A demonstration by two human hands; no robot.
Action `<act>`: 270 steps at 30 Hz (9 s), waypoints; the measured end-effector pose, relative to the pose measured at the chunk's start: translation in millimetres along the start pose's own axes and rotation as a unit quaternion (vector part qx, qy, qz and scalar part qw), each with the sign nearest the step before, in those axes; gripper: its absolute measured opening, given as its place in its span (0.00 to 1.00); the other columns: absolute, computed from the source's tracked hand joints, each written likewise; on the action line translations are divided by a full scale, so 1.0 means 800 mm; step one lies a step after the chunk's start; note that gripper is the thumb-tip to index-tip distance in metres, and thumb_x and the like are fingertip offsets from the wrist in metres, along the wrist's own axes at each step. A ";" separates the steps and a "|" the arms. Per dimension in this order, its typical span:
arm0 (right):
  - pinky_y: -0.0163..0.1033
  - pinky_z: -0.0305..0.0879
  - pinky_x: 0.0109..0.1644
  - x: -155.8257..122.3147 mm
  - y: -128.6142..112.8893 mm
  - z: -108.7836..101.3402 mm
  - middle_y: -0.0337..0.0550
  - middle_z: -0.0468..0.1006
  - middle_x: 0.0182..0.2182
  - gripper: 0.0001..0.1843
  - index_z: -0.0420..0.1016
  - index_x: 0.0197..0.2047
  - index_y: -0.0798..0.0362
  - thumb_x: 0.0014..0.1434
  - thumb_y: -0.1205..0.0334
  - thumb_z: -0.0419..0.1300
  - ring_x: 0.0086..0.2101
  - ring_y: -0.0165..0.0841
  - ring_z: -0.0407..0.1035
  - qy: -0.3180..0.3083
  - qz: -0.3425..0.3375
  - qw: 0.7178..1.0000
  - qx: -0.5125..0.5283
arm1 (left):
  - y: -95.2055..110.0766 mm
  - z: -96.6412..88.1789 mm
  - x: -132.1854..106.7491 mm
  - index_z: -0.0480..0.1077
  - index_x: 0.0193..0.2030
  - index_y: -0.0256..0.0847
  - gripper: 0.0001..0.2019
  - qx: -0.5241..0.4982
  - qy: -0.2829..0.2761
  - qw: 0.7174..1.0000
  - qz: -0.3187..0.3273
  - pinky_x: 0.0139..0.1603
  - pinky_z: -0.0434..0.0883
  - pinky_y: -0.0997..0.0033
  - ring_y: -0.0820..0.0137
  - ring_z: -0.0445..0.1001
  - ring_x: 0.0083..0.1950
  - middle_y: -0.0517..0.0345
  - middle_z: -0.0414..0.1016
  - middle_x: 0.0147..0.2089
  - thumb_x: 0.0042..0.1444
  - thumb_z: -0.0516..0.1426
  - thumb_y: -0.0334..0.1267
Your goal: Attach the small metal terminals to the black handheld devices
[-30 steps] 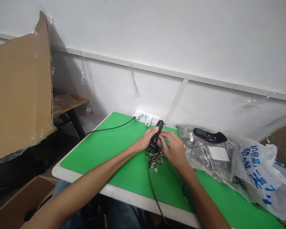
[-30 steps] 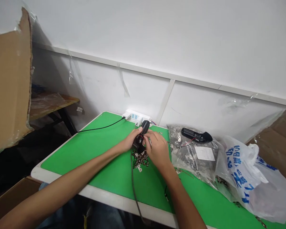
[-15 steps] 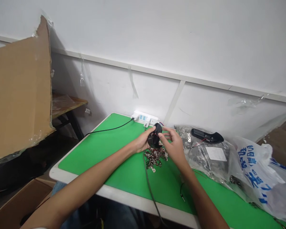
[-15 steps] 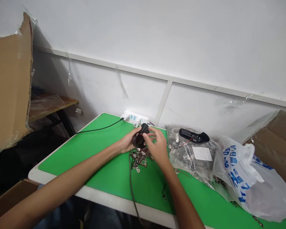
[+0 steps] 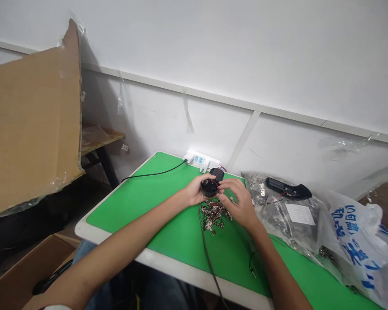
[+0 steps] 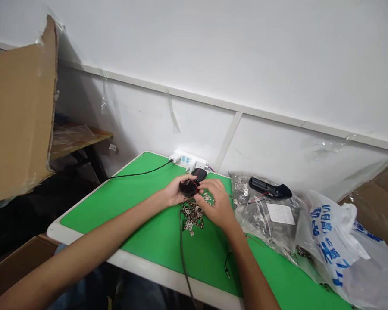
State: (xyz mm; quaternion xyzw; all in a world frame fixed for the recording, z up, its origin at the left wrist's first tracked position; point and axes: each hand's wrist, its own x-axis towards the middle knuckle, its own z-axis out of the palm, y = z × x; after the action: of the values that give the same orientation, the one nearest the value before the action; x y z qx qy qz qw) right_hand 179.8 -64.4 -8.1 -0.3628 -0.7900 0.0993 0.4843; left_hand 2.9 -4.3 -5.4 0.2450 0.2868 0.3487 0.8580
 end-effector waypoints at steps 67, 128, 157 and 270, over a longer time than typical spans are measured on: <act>0.58 0.69 0.60 -0.001 0.037 -0.002 0.50 0.75 0.46 0.12 0.82 0.38 0.47 0.63 0.48 0.66 0.53 0.46 0.70 0.060 0.098 0.993 0.000 | -0.027 -0.012 0.016 0.72 0.35 0.37 0.07 0.026 -0.109 0.993 0.042 0.37 0.76 0.66 0.64 0.81 0.31 0.53 0.80 0.30 0.51 0.63 0.35; 0.45 0.67 0.45 -0.008 0.014 0.017 0.43 0.74 0.36 0.13 0.70 0.37 0.48 0.70 0.49 0.55 0.39 0.39 0.68 0.038 0.139 0.989 -0.013 | -0.016 -0.003 0.004 0.67 0.29 0.38 0.07 0.110 -0.051 0.992 0.025 0.29 0.78 0.68 0.70 0.74 0.25 0.57 0.73 0.25 0.54 0.61 0.33; 0.45 0.70 0.43 -0.011 0.010 0.028 0.43 0.74 0.37 0.12 0.71 0.38 0.48 0.70 0.51 0.55 0.38 0.39 0.69 0.077 0.143 0.986 -0.026 | -0.018 0.004 0.002 0.67 0.35 0.38 0.06 0.101 -0.039 0.992 0.065 0.27 0.73 0.74 0.72 0.73 0.24 0.61 0.73 0.25 0.54 0.61 0.29; 0.53 0.64 0.67 -0.015 0.039 0.015 0.45 0.70 0.55 0.22 0.77 0.62 0.34 0.69 0.61 0.54 0.58 0.40 0.66 -0.072 0.067 0.992 0.082 | -0.008 -0.012 0.003 0.74 0.37 0.34 0.11 0.072 -0.044 0.994 0.071 0.26 0.73 0.70 0.67 0.75 0.24 0.52 0.77 0.26 0.57 0.63 0.42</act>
State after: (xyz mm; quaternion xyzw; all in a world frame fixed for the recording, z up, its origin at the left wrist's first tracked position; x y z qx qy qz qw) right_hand 187.4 -47.8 -38.2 -0.3657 -0.7858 0.2215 0.4469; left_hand 0.8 -4.2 -17.3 0.3411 0.2548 0.3760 0.8230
